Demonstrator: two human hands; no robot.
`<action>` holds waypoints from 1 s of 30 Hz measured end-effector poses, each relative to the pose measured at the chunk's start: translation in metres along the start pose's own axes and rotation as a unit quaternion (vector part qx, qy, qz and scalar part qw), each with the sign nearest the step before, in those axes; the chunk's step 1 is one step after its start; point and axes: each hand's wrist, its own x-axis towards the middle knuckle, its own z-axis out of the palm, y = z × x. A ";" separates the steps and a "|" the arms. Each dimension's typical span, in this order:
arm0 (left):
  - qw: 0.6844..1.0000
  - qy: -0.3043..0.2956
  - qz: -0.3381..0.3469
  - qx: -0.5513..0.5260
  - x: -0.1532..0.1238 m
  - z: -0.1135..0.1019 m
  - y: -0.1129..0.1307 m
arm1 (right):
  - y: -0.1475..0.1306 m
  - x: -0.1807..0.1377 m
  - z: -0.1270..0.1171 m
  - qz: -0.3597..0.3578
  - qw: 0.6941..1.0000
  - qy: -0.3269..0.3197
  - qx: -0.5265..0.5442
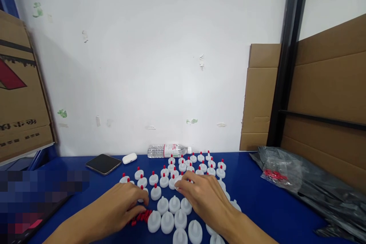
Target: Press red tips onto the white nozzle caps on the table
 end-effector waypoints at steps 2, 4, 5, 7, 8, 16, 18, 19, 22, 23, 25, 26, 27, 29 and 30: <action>1.000 -0.001 0.005 -0.007 0.001 0.000 -0.001 | 0.001 0.000 0.002 0.017 0.999 -0.031 0.009; 1.000 -0.001 0.011 -0.006 0.002 0.001 -0.002 | 0.003 0.001 0.004 0.028 0.998 -0.053 0.023; 1.000 0.000 0.012 -0.004 0.002 0.002 -0.003 | 0.004 0.001 0.004 0.028 0.997 -0.060 0.029; 1.000 0.002 0.016 0.001 0.002 0.004 -0.004 | 0.005 0.001 0.006 0.024 0.997 -0.066 0.033; 1.000 0.002 0.018 0.002 0.001 0.006 -0.004 | 0.006 0.001 0.006 0.020 0.997 -0.068 0.032; 1.000 0.001 0.021 0.021 0.005 0.014 -0.009 | 0.007 0.008 -0.009 0.017 0.998 -0.062 -0.026; 1.000 0.007 0.018 0.025 0.005 0.013 -0.008 | 0.012 0.010 -0.018 0.046 0.993 -0.054 -0.095; 1.000 0.011 0.015 0.025 0.004 0.012 -0.006 | 0.015 0.010 -0.022 0.061 0.988 -0.055 -0.129; 0.999 0.027 0.012 0.022 0.002 0.011 -0.002 | 0.024 0.006 -0.025 0.094 0.971 -0.081 -0.203; 0.999 0.032 0.013 0.021 0.001 0.010 0.000 | 0.027 0.004 -0.023 0.101 0.968 -0.091 -0.212; 0.999 0.041 0.017 0.022 0.000 0.009 0.002 | 0.030 -0.001 -0.017 0.108 0.965 -0.105 -0.214; 0.999 0.044 0.019 0.024 0.001 0.009 0.004 | 0.031 -0.003 -0.014 0.107 0.965 -0.111 -0.210; 0.998 0.047 0.020 0.027 0.001 0.009 0.005 | 0.032 -0.004 -0.010 0.104 0.967 -0.116 -0.203; 0.998 0.053 0.022 0.030 0.003 0.008 0.006 | 0.033 -0.006 -0.004 0.098 0.968 -0.126 -0.192; 0.998 0.058 0.024 0.031 0.004 0.008 0.007 | 0.034 -0.006 -0.001 0.095 0.969 -0.130 -0.188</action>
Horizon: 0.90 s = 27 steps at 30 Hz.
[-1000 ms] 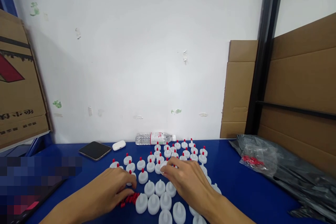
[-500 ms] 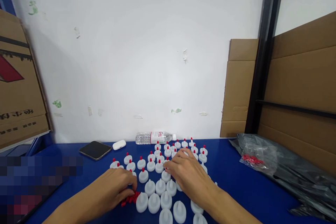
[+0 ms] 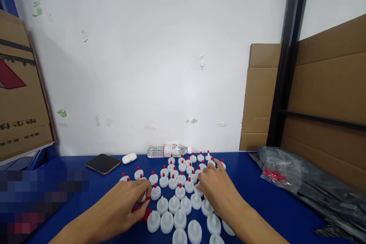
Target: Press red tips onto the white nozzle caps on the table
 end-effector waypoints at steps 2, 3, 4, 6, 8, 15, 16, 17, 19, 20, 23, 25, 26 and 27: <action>1.000 0.014 0.002 -0.001 0.001 0.000 0.001 | 0.000 0.001 0.002 -0.005 1.000 -0.003 0.005; 1.000 0.021 0.004 -0.001 0.002 0.000 0.001 | 0.000 0.002 0.001 -0.007 1.000 -0.002 0.007; 1.000 0.027 0.006 -0.001 0.002 0.001 0.002 | -0.001 0.002 0.000 -0.008 1.000 0.000 0.009; 0.999 0.034 0.009 0.001 0.002 0.002 0.002 | -0.002 0.003 -0.005 -0.007 1.000 0.008 0.013; 0.999 0.039 0.008 0.005 0.002 0.004 0.001 | -0.004 0.003 -0.010 -0.005 1.000 0.018 0.016; 0.999 0.026 0.030 0.021 0.004 0.009 -0.005 | -0.006 0.000 -0.012 0.017 1.000 0.007 0.026; 0.999 0.023 0.029 0.027 0.004 0.010 -0.005 | -0.006 -0.001 -0.012 0.014 0.999 0.001 0.032; 0.999 0.022 0.028 0.032 0.005 0.010 -0.005 | -0.006 -0.001 -0.012 0.009 0.999 -0.006 0.038; 0.999 0.021 0.031 0.039 0.005 0.011 -0.005 | -0.007 -0.002 -0.012 -0.002 0.998 -0.018 0.052; 0.998 0.021 0.035 0.039 0.005 0.011 -0.005 | -0.008 -0.002 -0.013 -0.008 0.998 -0.022 0.058; 0.998 0.026 0.054 0.033 0.006 0.012 -0.006 | -0.011 -0.001 -0.016 -0.014 0.997 -0.026 0.074; 0.997 0.034 0.060 0.036 0.008 0.012 -0.007 | -0.012 0.000 -0.018 -0.011 0.996 -0.020 0.082; 0.997 0.041 0.061 0.039 0.008 0.012 -0.007 | -0.013 0.001 -0.019 -0.007 0.996 -0.016 0.084; 0.996 0.048 0.062 0.041 0.009 0.012 -0.008 | -0.014 0.001 -0.020 -0.004 0.996 -0.010 0.087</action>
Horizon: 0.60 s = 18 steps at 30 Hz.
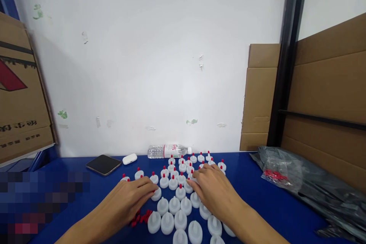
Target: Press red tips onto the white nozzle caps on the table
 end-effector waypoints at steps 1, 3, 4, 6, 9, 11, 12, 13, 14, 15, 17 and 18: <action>1.000 0.009 0.002 0.001 0.000 0.001 -0.001 | -0.001 0.000 -0.001 -0.002 1.000 0.011 0.006; 0.999 0.029 0.014 0.000 0.000 0.004 -0.003 | -0.005 -0.001 -0.005 -0.019 0.999 0.042 0.028; 0.999 0.043 0.024 -0.001 0.000 0.005 -0.003 | -0.007 -0.002 -0.006 -0.036 0.997 0.056 0.043; 0.995 0.083 0.054 -0.003 -0.001 0.009 -0.003 | -0.015 -0.005 -0.010 -0.080 0.992 0.065 0.073; 0.982 0.162 0.098 -0.021 -0.002 0.011 0.001 | -0.027 -0.010 -0.014 -0.165 0.980 0.051 0.096; 0.973 0.194 0.115 -0.042 -0.002 0.011 0.005 | -0.033 -0.011 -0.013 -0.216 0.970 0.062 0.098; 0.970 0.203 0.122 -0.051 -0.002 0.011 0.006 | -0.035 -0.011 -0.012 -0.232 0.965 0.072 0.097; 0.967 0.212 0.131 -0.057 -0.001 0.010 0.008 | -0.036 -0.012 -0.010 -0.243 0.962 0.082 0.096; 0.964 0.220 0.138 -0.059 -0.001 0.010 0.010 | -0.037 -0.011 -0.009 -0.248 0.959 0.092 0.096; 0.961 0.228 0.145 -0.057 0.000 0.010 0.011 | -0.037 -0.011 -0.007 -0.251 0.958 0.101 0.098; 0.957 0.243 0.154 -0.047 0.001 0.010 0.012 | -0.036 -0.011 -0.006 -0.262 0.952 0.117 0.106; 0.956 0.246 0.156 -0.042 0.001 0.011 0.013 | -0.036 -0.010 -0.005 -0.267 0.949 0.127 0.110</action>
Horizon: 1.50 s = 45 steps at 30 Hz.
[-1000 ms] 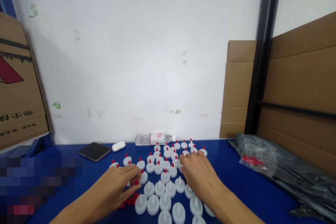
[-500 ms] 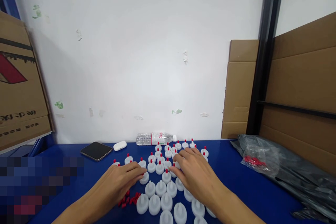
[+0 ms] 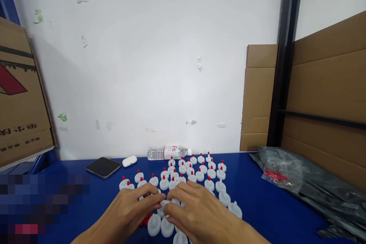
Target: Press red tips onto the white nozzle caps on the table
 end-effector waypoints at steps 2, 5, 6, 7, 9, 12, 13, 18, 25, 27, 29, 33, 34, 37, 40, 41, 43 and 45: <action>1.000 -0.001 0.004 0.002 0.000 0.001 0.000 | 0.000 0.001 -0.001 -0.008 1.000 0.024 0.003; 1.000 0.001 -0.001 -0.018 0.001 0.000 0.002 | -0.002 0.003 -0.004 -0.014 0.998 0.055 0.007; 1.000 0.007 0.000 -0.026 0.001 0.000 0.003 | -0.002 0.003 -0.005 -0.016 0.998 0.066 0.008; 0.999 0.016 0.002 -0.033 0.001 0.000 0.004 | -0.003 0.003 -0.006 -0.018 0.997 0.076 0.010; 0.998 0.036 0.013 -0.041 0.001 -0.001 0.005 | -0.003 0.002 -0.006 -0.021 0.995 0.094 0.017; 0.998 0.053 0.022 -0.038 0.000 -0.001 0.007 | -0.002 0.000 -0.005 -0.033 0.992 0.114 0.031; 0.998 0.053 0.019 -0.033 0.000 -0.001 0.006 | -0.002 0.000 -0.005 -0.038 0.992 0.117 0.034; 1.000 0.014 -0.023 -0.014 0.002 -0.002 0.007 | -0.004 -0.001 -0.006 -0.045 0.990 0.136 0.003; 0.995 -0.030 -0.060 -0.070 -0.004 0.006 0.014 | -0.014 0.006 -0.010 -0.051 0.984 0.166 -0.022; 0.988 -0.034 -0.075 -0.128 -0.006 0.009 0.016 | -0.016 0.007 -0.010 -0.056 0.984 0.166 -0.016; 0.979 -0.035 -0.090 -0.178 -0.007 0.009 0.017 | -0.017 0.007 -0.009 -0.055 0.984 0.166 -0.013; 0.966 -0.024 -0.118 -0.227 -0.006 0.009 0.018 | -0.018 0.008 -0.007 -0.054 0.984 0.172 -0.017; 0.965 -0.023 -0.123 -0.231 -0.006 0.009 0.018 | -0.018 0.008 -0.007 -0.057 0.984 0.170 -0.020; 0.961 -0.010 -0.119 -0.248 -0.008 0.013 0.015 | -0.017 0.009 -0.004 -0.063 0.983 0.170 -0.027; 0.957 0.009 -0.101 -0.273 -0.009 0.017 0.011 | -0.016 0.009 -0.003 -0.063 0.981 0.180 -0.029; 0.956 0.013 -0.097 -0.276 -0.010 0.017 0.011 | -0.016 0.009 -0.003 -0.064 0.981 0.181 -0.030; 0.958 0.015 -0.096 -0.269 -0.009 0.016 0.011 | -0.016 0.010 -0.003 -0.067 0.982 0.173 -0.036; 0.962 0.014 -0.101 -0.253 -0.008 0.012 0.012 | -0.015 0.009 -0.002 -0.069 0.982 0.169 -0.043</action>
